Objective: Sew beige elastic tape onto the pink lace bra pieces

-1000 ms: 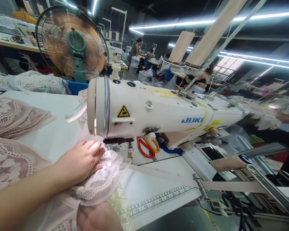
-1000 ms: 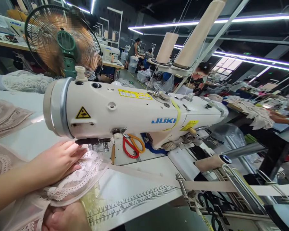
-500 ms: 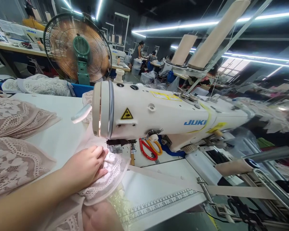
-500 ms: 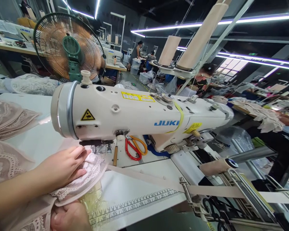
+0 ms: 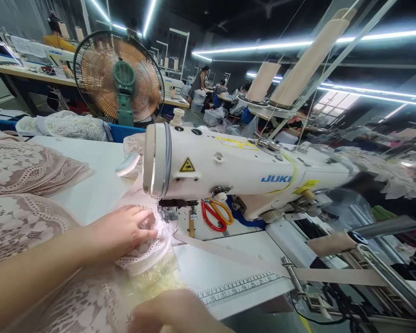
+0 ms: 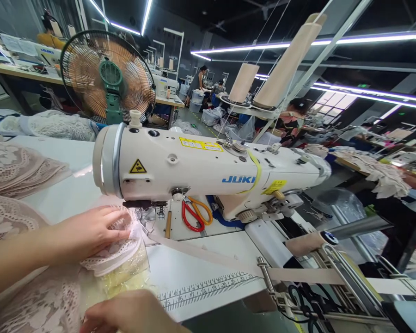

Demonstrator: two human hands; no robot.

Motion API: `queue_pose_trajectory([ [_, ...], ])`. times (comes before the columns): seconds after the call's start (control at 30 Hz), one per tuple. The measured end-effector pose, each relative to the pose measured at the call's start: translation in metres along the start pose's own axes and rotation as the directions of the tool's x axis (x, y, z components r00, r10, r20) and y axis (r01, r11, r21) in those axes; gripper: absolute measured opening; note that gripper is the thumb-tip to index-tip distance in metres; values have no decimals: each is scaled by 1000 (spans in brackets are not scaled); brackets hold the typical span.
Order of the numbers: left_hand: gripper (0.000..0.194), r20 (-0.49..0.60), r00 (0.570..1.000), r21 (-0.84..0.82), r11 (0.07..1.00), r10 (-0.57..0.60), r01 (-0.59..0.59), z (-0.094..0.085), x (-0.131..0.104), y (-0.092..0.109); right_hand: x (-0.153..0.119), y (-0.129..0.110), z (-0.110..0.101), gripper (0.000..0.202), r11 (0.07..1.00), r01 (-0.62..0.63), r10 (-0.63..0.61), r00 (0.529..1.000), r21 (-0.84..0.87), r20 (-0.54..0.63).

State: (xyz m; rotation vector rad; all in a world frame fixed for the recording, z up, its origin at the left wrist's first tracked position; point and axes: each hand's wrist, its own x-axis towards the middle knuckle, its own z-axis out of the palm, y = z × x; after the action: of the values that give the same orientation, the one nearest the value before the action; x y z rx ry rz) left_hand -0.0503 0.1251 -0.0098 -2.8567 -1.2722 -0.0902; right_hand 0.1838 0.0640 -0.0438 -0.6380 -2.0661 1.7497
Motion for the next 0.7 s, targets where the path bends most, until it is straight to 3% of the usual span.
queue_pose_trajectory([
  [0.03,40,10,999,-35,999,33,-32,-2,-2,7,-7,-9,-19,25,993,29,-37,997,-115,-64],
  [0.07,34,20,998,-81,995,62,-60,-5,-3,16,-11,-15,-36,30,897,92,-186,966,-433,-181],
  [0.1,28,23,997,-138,988,80,-76,-7,-5,24,-11,-18,-52,39,708,107,-330,924,-698,-193],
  [0.17,18,22,998,-256,965,61,-53,-11,-9,40,-2,-16,-75,54,311,91,-517,852,-946,-88],
  [0.2,16,27,999,-301,953,38,-28,-12,-11,47,5,-12,-82,56,183,95,-555,831,-978,-24],
  [0.23,17,32,999,-330,944,16,-5,-12,-13,51,13,-7,-87,52,118,102,-560,828,-988,19],
  [0.4,28,-39,999,-275,961,-7,-4,4,-26,47,35,14,-90,15,65,239,-546,821,-969,166],
  [0.5,24,-63,998,-219,975,24,-37,15,-32,41,30,19,-84,16,89,299,-536,819,-950,207],
  [0.6,25,-117,992,-195,979,41,-64,20,-34,40,22,20,-76,20,120,345,-596,775,-931,211],
  [0.7,27,-174,984,-172,982,48,-78,21,-32,41,18,18,-70,21,187,326,-635,760,-927,139],
])
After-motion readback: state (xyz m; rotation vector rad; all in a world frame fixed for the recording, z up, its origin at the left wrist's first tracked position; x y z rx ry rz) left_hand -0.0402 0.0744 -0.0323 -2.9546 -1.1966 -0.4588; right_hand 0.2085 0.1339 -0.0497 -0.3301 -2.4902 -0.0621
